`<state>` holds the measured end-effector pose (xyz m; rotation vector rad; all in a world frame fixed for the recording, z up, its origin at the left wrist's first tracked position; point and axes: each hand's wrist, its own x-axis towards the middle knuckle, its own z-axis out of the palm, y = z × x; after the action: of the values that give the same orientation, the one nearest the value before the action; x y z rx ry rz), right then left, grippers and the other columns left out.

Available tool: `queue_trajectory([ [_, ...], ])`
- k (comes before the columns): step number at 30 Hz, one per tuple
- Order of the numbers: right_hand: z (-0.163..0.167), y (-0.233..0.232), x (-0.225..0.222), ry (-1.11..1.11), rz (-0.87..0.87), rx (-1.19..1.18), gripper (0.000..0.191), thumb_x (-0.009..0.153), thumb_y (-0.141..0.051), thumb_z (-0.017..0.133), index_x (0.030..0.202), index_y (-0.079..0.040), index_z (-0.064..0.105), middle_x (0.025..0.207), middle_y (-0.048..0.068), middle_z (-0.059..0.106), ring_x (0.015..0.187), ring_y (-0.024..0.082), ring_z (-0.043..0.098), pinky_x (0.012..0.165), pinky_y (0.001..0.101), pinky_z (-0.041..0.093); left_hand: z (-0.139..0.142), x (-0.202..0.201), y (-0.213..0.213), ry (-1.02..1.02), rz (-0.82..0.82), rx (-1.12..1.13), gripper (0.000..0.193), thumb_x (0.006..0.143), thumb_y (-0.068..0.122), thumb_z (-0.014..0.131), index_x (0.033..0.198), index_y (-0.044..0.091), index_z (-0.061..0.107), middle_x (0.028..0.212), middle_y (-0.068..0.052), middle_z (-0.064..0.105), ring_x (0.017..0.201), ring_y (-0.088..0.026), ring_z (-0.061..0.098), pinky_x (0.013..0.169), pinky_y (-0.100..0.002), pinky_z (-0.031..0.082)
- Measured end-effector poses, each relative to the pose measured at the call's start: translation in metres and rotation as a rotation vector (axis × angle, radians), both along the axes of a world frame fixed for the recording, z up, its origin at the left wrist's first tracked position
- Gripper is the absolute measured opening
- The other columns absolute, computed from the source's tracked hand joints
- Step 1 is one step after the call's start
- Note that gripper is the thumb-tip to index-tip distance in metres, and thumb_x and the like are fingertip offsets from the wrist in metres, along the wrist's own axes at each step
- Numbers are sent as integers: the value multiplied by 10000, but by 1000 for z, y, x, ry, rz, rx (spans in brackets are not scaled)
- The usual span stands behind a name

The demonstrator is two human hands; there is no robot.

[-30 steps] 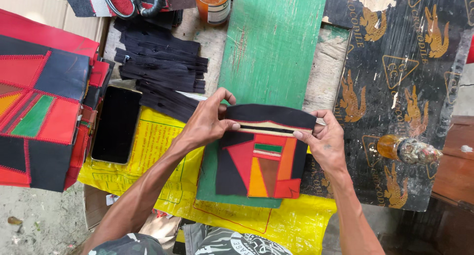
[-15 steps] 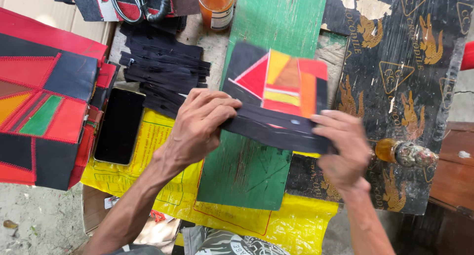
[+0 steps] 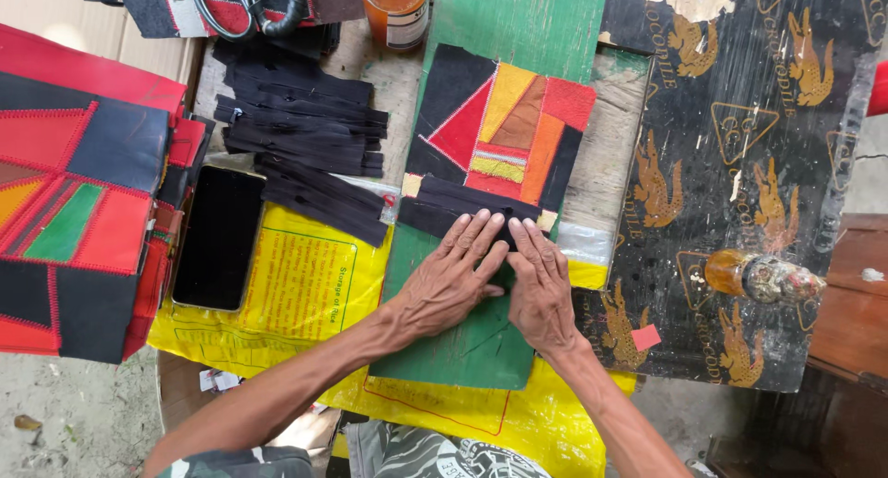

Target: The person picks up a black zipper and aligns it along the top edge of a patchwork leather piece, pressing the zipper tape onto the edge and smoothing it down by hand. They repeat this on additional leather pieces, then pick up scissors and trim the zipper end.

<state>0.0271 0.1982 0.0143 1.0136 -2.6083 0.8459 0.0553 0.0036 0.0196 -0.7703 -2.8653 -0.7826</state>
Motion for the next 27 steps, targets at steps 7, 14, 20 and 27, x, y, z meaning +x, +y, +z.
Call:
queue_trajectory([
  [7,0,-2,-2,-39,16,37,319,874,68,546,1188,9,528,1507,217,515,1430,366,474,1183,477,352,2,-7,-4,65,-25,-103,657,953,410,615,1371,-85,507,1568,-333,364,1506,-454,303,1260,-528,212],
  [14,1,2,-3,-47,-37,64,280,904,75,533,1174,4,536,1515,183,524,1433,340,485,1200,469,364,-1,-6,-59,65,71,-139,621,998,444,577,1306,-94,537,1534,-300,433,1477,-417,365,1237,-511,257],
  [20,8,-2,-2,-51,-63,38,265,906,60,563,1168,23,540,1487,196,544,1409,362,504,1144,472,406,4,-7,-80,79,169,-62,473,992,316,635,1251,-74,569,1448,-255,537,1384,-390,488,1201,-497,322],
  [27,29,6,-40,-649,-544,-382,170,949,-130,679,1108,-82,638,1046,62,621,897,220,636,811,371,511,35,-40,-61,114,350,181,133,938,114,751,1022,48,673,1077,-68,655,1066,-275,618,973,-440,445],
])
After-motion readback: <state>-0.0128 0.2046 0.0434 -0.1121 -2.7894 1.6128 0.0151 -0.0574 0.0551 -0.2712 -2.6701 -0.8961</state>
